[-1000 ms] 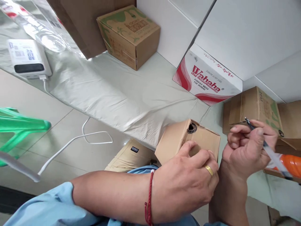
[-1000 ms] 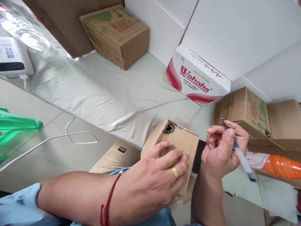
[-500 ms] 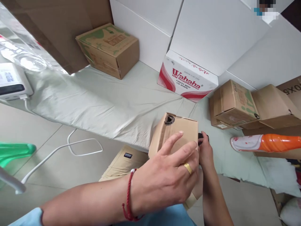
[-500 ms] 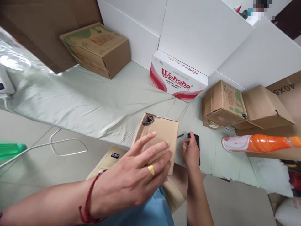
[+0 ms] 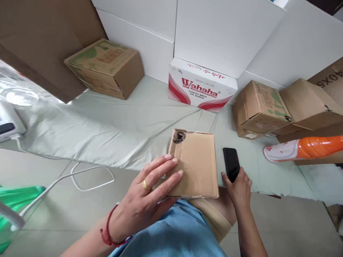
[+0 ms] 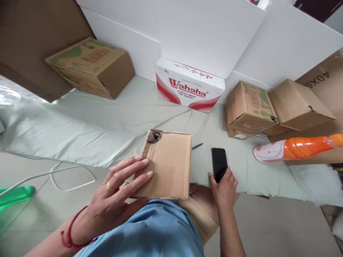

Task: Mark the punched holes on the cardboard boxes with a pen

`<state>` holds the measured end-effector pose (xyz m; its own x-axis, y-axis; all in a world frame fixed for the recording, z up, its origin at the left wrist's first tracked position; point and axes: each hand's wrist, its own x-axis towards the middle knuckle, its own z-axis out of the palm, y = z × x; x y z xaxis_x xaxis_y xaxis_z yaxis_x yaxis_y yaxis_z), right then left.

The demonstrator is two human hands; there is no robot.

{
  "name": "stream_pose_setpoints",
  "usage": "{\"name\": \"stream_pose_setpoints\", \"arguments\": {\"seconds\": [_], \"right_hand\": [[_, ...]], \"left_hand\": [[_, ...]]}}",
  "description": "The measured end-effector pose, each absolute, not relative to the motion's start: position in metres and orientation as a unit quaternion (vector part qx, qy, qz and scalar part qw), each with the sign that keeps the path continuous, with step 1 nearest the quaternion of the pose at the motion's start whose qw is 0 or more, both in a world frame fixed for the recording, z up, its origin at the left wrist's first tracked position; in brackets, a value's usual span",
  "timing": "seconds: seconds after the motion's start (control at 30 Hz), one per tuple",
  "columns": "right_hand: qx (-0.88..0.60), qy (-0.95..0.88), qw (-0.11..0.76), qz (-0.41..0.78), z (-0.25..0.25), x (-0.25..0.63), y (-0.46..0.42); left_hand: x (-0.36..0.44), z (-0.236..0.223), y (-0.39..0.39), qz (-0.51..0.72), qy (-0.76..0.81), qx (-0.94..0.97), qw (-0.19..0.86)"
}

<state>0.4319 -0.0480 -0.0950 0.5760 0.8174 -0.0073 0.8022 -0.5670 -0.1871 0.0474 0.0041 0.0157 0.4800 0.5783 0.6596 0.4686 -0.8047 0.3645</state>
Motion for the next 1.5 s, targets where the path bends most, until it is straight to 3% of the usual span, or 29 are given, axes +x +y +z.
{"name": "stream_pose_setpoints", "arguments": {"seconds": [0.2,0.4,0.57,0.7,0.77,0.93,1.1,1.23,1.5], "right_hand": [[-0.904,-0.422,0.04,0.063,-0.086,0.441,-0.028],[-0.906,-0.403,0.097,0.089,-0.077,0.448,-0.034],[-0.899,-0.368,0.189,0.147,-0.067,0.451,-0.033],[-0.857,-0.301,0.324,0.263,-0.046,0.447,-0.03],[-0.813,-0.299,0.399,0.301,-0.026,0.437,-0.032],[-0.719,-0.381,0.518,0.265,0.049,0.379,-0.045],[-0.697,-0.485,0.48,0.223,0.09,0.313,-0.049],[-0.685,-0.524,0.452,0.229,0.088,0.284,-0.036],[-0.721,-0.531,0.427,0.126,0.077,0.272,-0.029]], "left_hand": [[0.071,0.008,0.007,0.444,0.287,0.847,0.061],[0.08,-0.002,0.004,0.467,0.287,0.835,0.05],[0.092,-0.006,0.009,0.486,0.289,0.824,0.039],[0.102,-0.005,0.016,0.497,0.293,0.816,0.029],[0.106,-0.004,0.019,0.498,0.296,0.814,0.028],[0.113,-0.005,0.019,0.502,0.302,0.81,0.024],[0.119,-0.011,0.016,0.513,0.302,0.802,0.035],[0.119,-0.015,0.016,0.543,0.292,0.786,0.046],[0.116,-0.017,0.018,0.53,0.284,0.797,0.052]]}}
